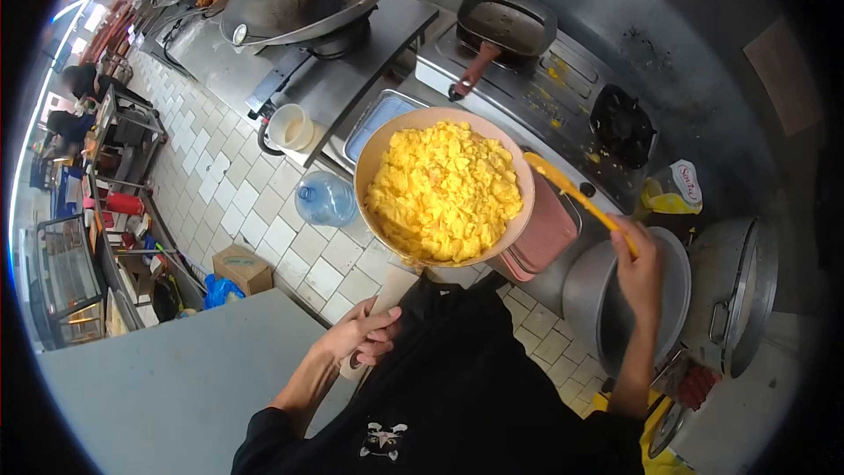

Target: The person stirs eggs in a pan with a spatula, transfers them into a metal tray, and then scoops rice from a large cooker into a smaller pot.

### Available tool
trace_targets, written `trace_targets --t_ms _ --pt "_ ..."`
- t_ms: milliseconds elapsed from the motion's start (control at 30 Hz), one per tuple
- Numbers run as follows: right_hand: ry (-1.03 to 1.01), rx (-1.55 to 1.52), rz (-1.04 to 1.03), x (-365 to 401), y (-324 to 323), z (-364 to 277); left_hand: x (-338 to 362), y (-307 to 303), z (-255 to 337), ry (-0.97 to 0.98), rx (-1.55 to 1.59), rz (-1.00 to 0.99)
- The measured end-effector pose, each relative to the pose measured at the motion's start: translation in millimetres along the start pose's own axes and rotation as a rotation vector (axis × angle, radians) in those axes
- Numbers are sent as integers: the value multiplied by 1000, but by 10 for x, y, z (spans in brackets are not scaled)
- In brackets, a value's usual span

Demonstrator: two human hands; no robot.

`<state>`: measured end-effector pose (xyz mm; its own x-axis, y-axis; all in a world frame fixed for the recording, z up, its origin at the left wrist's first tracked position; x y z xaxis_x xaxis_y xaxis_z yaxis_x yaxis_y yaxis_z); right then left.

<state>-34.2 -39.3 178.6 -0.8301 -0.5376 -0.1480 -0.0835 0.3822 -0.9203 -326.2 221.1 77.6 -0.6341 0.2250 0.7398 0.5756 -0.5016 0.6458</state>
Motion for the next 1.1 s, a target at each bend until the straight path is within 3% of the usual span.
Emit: trace_targets --t_ms 300,600,1000,1100 --pt "204 -138 25 -161 1388 -498 156 -515 684 17 67 36" --pt "210 -94 -37 -801 2202 -266 -69 -591 1004 -27 207 14" --pt "63 14 -155 -1539 2960 -150 -24 -102 1418 -74 155 306" --pt "57 11 -165 -1576 2945 -121 86 63 1607 118 -66 483"
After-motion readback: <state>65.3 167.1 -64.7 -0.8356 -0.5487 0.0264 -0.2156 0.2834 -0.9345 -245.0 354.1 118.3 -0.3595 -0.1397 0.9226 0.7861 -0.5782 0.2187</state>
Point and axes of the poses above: each hand's wrist, its own x-axis away from the middle knuckle, its own y-axis out of the palm, z = x × y, the point moved 8 cm from there along -x, towards the middle knuckle, and after that the axes turned 13 degrees about x, right-handed, at the moved point
